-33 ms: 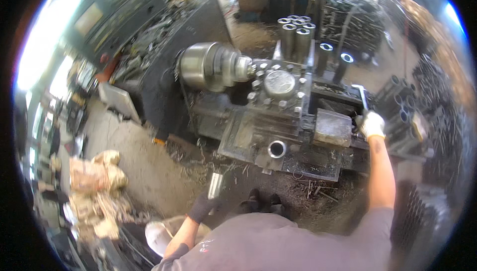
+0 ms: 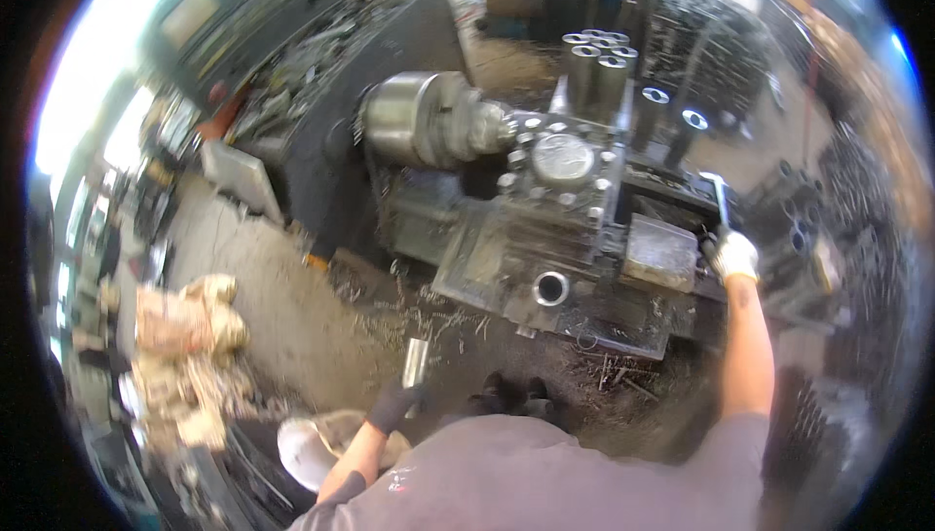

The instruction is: The person operates a metal turning machine in a workshop. They repeatedly load metal tubes into the machine's chuck, secure them, and remove processed tubes, placing them into a white sack. The person also moves the sack among other sacks on the floor.

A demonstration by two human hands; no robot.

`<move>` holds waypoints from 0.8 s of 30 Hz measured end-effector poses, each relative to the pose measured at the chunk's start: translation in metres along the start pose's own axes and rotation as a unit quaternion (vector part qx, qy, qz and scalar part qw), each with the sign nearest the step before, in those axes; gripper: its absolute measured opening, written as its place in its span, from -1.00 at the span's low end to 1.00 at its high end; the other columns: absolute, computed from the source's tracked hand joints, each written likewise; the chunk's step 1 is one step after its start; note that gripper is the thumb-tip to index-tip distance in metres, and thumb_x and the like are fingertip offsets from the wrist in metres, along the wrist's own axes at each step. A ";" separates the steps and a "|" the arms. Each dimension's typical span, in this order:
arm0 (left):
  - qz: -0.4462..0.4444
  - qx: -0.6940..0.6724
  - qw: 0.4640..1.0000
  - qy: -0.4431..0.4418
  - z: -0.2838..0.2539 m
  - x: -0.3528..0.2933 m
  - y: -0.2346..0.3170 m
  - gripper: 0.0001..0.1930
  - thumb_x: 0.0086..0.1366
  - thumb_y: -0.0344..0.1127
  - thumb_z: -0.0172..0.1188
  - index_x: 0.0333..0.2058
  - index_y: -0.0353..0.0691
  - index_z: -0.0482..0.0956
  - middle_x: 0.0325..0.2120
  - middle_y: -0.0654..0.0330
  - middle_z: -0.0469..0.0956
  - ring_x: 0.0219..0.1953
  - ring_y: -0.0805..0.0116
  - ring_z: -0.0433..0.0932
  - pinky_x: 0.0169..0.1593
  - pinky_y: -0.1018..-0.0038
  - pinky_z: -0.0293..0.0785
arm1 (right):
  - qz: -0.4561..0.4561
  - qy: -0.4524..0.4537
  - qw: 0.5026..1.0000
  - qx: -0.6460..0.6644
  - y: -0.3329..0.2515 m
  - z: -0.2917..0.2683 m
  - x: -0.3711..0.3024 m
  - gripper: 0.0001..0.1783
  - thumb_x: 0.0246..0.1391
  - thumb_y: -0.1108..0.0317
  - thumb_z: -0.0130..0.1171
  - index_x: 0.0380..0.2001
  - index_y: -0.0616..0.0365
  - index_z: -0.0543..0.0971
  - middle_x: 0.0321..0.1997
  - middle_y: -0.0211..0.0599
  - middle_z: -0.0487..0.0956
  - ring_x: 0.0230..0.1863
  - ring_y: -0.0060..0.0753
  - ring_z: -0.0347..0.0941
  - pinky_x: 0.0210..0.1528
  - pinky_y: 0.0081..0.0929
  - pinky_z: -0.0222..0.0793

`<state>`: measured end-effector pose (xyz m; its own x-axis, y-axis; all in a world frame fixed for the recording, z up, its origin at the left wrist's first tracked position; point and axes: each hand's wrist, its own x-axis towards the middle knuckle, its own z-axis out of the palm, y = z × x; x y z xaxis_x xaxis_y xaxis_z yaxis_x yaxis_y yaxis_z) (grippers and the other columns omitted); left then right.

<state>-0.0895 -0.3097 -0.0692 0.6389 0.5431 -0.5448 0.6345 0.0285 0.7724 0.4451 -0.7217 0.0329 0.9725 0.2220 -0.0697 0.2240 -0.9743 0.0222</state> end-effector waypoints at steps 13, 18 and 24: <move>-0.300 -0.125 0.889 0.322 0.000 -0.240 -0.309 -0.34 0.07 0.16 0.42 -0.03 -0.29 0.66 -0.19 -0.11 0.73 -0.15 0.01 0.74 -0.04 0.15 0.60 | -0.305 0.450 0.771 0.332 -0.075 -0.019 -0.035 -0.75 0.40 0.45 0.07 0.00 0.35 0.64 -0.13 -0.20 0.64 -0.09 -0.36 0.51 0.12 -0.45 0.48; -0.233 -0.181 0.822 0.488 0.020 -0.327 -0.347 -0.35 0.08 0.12 0.43 0.00 -0.28 0.65 -0.21 -0.11 0.71 -0.21 0.01 0.72 -0.08 0.15 0.60 | -0.443 0.127 0.662 0.591 -0.301 -0.047 -0.200 -0.76 0.31 0.47 0.18 -0.01 0.30 0.62 -0.36 -0.40 0.56 -0.37 -0.53 0.41 -0.22 -0.56 0.37; -0.184 -0.261 0.674 0.666 -0.005 -0.419 -0.331 -0.25 0.09 0.00 0.45 0.21 -0.28 0.48 -0.05 -0.10 0.67 -0.03 -0.05 0.68 0.07 0.13 0.56 | -0.570 -0.196 0.709 0.367 -0.515 0.034 -0.455 -0.79 0.09 0.34 0.42 -0.22 0.15 0.67 -0.54 -0.51 0.54 -0.58 -0.65 0.40 -0.54 -0.53 0.30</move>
<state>-0.5693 -0.5425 -0.0946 -0.6983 0.6800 -0.2234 0.1809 0.4696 0.8641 -0.1155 -0.3220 0.0190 0.0615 0.9932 0.0992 0.6174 0.0403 -0.7856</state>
